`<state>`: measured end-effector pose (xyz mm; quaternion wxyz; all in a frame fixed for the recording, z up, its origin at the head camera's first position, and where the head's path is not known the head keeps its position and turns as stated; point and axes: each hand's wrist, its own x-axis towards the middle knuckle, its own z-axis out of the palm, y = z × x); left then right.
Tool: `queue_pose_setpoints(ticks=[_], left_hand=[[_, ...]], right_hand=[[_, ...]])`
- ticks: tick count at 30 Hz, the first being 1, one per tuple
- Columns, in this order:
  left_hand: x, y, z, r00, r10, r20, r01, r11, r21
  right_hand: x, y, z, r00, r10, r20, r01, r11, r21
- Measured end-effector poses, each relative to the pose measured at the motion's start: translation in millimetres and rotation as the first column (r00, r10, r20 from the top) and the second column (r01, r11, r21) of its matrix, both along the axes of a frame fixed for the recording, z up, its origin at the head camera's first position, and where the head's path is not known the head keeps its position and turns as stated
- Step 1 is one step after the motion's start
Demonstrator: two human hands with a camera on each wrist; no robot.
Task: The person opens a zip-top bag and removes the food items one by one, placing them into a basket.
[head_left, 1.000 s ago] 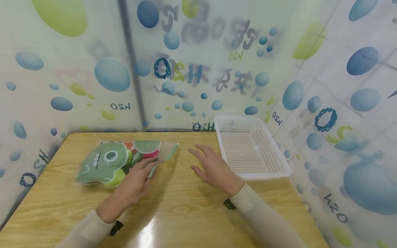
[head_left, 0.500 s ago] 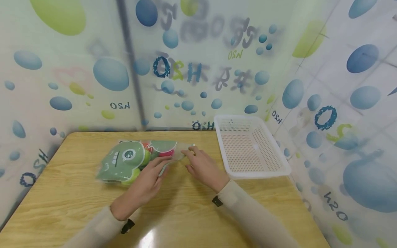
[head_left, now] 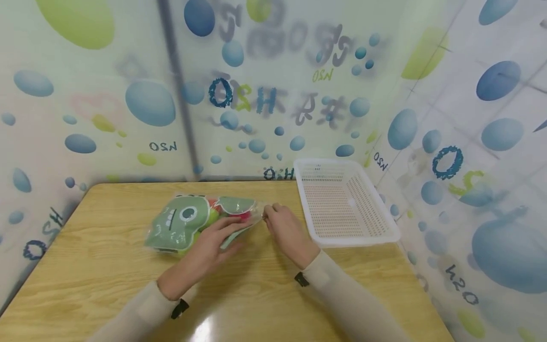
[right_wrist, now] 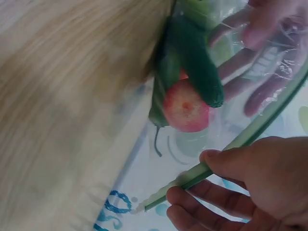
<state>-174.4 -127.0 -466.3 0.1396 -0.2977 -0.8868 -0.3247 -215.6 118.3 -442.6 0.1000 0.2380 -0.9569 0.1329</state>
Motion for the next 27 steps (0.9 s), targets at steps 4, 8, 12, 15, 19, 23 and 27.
queue_pose_setpoints(ticks=[4, 8, 12, 15, 19, 23, 27], left_hand=[[-8.5, -2.9, 0.0, 1.000, -0.015, 0.027, 0.015, 1.000, -0.007], [-18.1, -5.3, -0.2, 0.998, -0.024, 0.055, 0.023, 1.000, 0.010], [-28.5, -5.8, -4.2, 0.998, -0.048, 0.041, 0.046, 0.997, 0.058], [-34.7, -5.1, -7.1, 0.997, -0.068, 0.037, 0.064, 0.993, 0.098], [-35.8, -7.0, -3.9, 0.996, -0.070, 0.057, 0.064, 0.993, 0.103], [-25.9, -11.2, 11.8, 0.997, -0.040, 0.068, 0.035, 0.997, 0.067], [-10.9, -13.2, 36.6, 1.000, 0.001, 0.003, -0.002, 1.000, 0.028]], right_hand=[[6.1, 4, 7.8, 0.999, -0.027, -0.031, 0.027, 1.000, 0.008], [13.1, 9, 12.5, 0.994, -0.043, -0.102, 0.045, 0.999, 0.017], [19.4, 11, 16.4, 0.981, -0.051, -0.186, 0.067, 0.995, 0.080], [23.8, 11, 18.2, 0.969, -0.056, -0.240, 0.091, 0.986, 0.139], [26.3, 11, 17.3, 0.957, -0.063, -0.283, 0.113, 0.980, 0.164], [26.8, 11, 17.3, 0.957, -0.062, -0.284, 0.110, 0.982, 0.156], [25.9, 9, 16.8, 0.967, -0.057, -0.249, 0.092, 0.987, 0.130]])
